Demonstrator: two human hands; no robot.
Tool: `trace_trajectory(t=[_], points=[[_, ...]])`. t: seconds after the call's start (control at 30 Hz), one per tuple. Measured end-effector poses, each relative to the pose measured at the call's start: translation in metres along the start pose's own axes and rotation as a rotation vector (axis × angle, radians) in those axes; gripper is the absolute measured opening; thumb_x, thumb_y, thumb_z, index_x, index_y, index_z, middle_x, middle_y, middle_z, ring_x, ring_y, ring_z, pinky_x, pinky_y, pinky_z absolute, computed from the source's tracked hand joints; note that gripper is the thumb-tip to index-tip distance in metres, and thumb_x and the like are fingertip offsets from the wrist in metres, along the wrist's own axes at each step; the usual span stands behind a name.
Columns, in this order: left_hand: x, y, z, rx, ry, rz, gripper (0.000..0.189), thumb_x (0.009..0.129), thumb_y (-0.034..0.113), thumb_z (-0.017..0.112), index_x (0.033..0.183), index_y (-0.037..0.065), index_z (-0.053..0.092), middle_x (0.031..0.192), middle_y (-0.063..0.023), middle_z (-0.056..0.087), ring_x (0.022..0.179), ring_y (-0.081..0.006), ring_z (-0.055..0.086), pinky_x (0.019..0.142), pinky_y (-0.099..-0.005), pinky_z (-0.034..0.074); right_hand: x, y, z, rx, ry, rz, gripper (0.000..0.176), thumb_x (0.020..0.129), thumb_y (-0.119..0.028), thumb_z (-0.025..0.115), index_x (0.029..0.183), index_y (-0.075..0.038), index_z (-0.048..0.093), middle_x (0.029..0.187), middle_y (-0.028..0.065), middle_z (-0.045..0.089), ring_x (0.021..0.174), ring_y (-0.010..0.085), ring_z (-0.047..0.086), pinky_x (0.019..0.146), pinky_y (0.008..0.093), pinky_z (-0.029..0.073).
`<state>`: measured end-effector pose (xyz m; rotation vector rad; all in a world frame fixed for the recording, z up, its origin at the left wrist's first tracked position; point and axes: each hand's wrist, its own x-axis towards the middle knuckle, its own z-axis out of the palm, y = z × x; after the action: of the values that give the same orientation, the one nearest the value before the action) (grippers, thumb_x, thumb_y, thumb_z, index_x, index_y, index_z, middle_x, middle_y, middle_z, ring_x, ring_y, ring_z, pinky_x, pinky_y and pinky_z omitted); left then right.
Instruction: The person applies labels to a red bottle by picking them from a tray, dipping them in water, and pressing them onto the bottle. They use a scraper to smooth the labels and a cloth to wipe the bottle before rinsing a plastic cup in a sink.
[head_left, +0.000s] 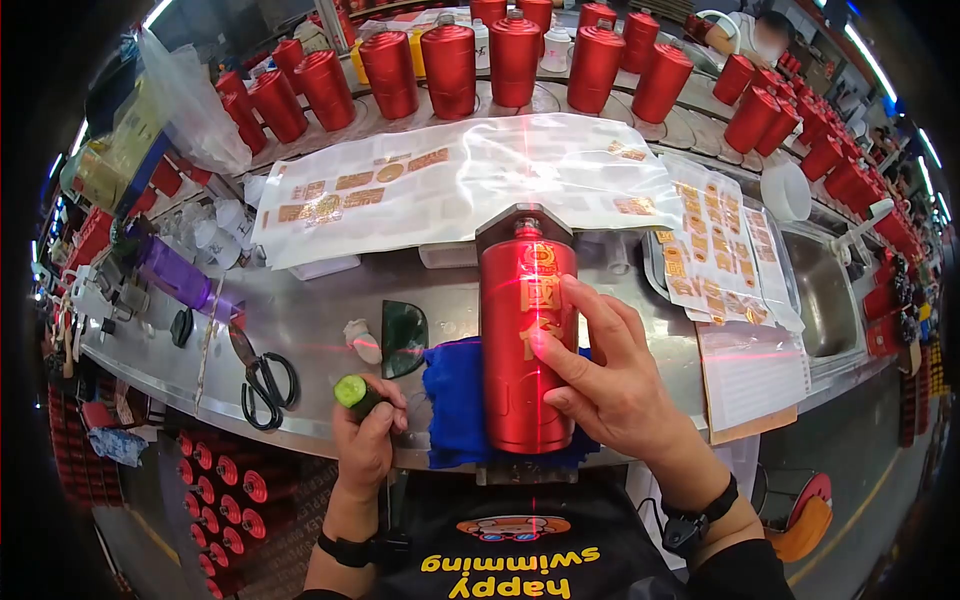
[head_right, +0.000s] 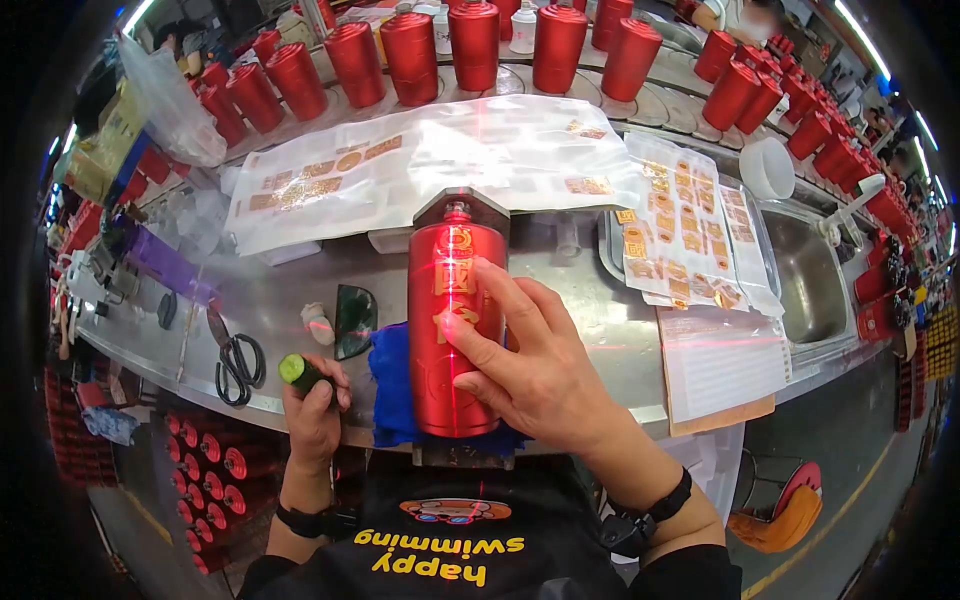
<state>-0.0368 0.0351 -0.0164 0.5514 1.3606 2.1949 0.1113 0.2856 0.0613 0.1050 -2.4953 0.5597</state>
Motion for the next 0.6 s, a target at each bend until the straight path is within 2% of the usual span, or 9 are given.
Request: trace_trajectory(t=[0.6], points=[[0.0004, 0.0007, -0.0003, 0.009, 0.0, -0.007, 0.025, 0.085, 0.013, 0.064, 0.103, 0.004, 0.05, 0.091, -0.0098, 0.057, 0.069, -0.0123, 0.053, 0.063, -0.0236, 0.041, -0.0042, -0.0043, -0.0005, -0.014, -0.004, 0.031, 0.051, 0.076, -0.029, 0.073, 0.123, -0.011, 0.06, 0.143, 0.022, 0.038, 0.114, 0.0403, 0.046, 0.096, 0.0463, 0.041]])
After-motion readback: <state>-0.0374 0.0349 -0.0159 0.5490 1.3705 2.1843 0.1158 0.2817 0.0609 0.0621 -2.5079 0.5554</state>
